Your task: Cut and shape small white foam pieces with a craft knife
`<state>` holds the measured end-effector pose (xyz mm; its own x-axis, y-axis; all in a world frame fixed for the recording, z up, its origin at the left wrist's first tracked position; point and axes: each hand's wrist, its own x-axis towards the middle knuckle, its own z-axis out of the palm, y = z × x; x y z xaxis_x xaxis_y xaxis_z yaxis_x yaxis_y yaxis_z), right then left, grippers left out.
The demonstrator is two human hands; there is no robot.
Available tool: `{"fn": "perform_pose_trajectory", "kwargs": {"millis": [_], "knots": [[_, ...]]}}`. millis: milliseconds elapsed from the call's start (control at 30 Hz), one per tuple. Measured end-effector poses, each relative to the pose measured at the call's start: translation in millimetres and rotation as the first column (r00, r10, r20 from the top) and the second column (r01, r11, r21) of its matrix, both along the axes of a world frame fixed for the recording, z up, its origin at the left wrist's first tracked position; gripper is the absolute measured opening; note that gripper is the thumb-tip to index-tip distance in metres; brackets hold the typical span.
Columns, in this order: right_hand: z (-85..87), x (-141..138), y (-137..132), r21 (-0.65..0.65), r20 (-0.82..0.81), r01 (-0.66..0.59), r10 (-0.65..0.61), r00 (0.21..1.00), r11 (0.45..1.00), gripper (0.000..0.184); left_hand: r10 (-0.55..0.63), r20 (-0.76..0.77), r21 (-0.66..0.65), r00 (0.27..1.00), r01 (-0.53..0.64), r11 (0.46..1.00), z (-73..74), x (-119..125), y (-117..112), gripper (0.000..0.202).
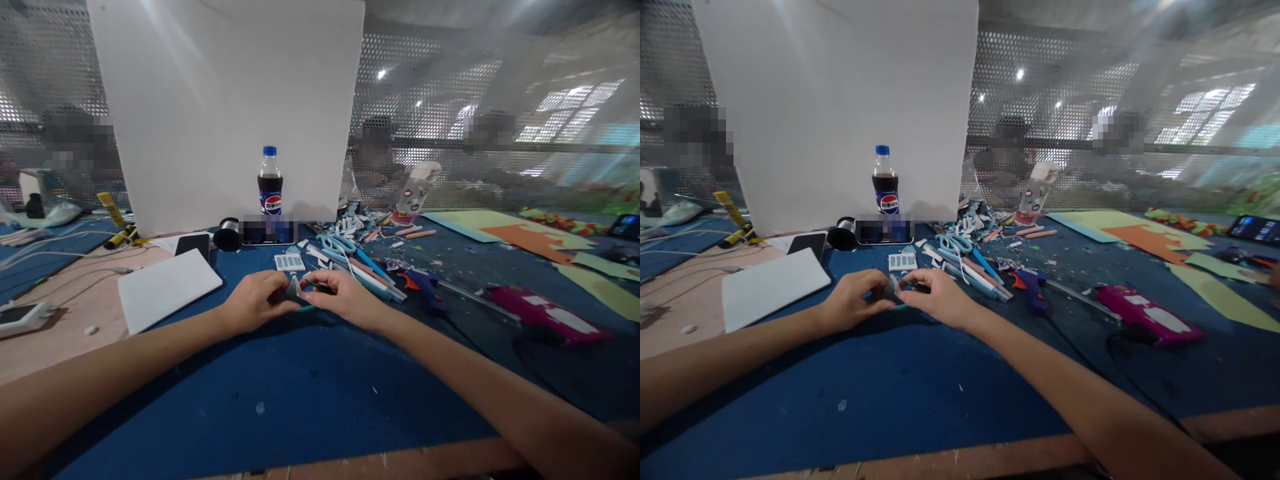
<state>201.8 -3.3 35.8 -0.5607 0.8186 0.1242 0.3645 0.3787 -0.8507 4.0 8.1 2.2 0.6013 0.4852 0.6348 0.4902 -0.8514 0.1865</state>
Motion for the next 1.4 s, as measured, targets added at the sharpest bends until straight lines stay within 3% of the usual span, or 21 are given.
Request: {"fn": "perform_pose_trajectory", "kwargs": {"millis": [167, 400, 600, 733, 900, 1033, 1133, 1267, 1400], "knots": [[0.0, 2.2, 1.8, -0.086, -0.062, -0.029, 0.023, 0.998, 0.996, 0.019, -0.142, 0.025, -0.039, 0.99, 0.143, 0.989, 1.9, -0.8, -1.0, 0.03], [3.3, 3.2, -1.3, -0.122, -0.047, -0.11, 0.105, 0.993, 0.986, 0.013, -0.164, 0.094, -0.201, 0.982, 0.18, 0.963, -0.6, -2.4, 1.6, 0.029], [2.4, 2.0, -4.1, -0.164, -0.149, -0.104, 0.08, 0.986, 0.981, 0.022, -0.225, 0.074, -0.152, 0.971, 0.234, 0.96, -4.9, -4.2, 3.6, 0.042], [1.7, 1.5, -5.4, -0.15, -0.149, -0.049, 0.026, 0.988, 0.988, 0.025, -0.191, 0.082, -0.05, 0.978, 0.196, 0.979, -4.0, -4.6, -0.1, 0.037], [0.9, 0.0, -7.4, -0.067, -0.143, -0.043, 0.033, 0.989, 0.997, 0.024, -0.021, 0.068, 0.111, 0.997, 0.013, 0.994, -5.3, -4.9, -4.1, 0.034], [1.2, -5.1, -11.0, -0.005, -0.175, 0.129, -0.128, 0.976, 0.992, 0.027, 0.061, 0.142, 0.154, 0.988, -0.083, 0.985, -5.0, -4.3, -4.8, 0.027], [2.9, -7.5, -12.3, -0.057, -0.175, 0.209, -0.216, 0.961, 0.976, 0.024, 0.058, 0.169, 0.203, 0.984, -0.092, 0.975, -3.8, -3.1, -4.9, 0.02], [2.8, -5.7, -10.4, -0.082, -0.187, 0.119, -0.132, 0.974, 0.99, 0.021, 0.044, 0.191, 0.222, 0.981, -0.087, 0.971, -2.8, -1.4, -5.2, 0.018], [1.2, -3.0, -8.6, -0.113, -0.223, 0.1, -0.123, 0.967, 0.989, 0.027, -0.004, 0.213, 0.142, 0.977, -0.027, 0.989, -2.1, -0.9, -3.1, 0.02]]}}
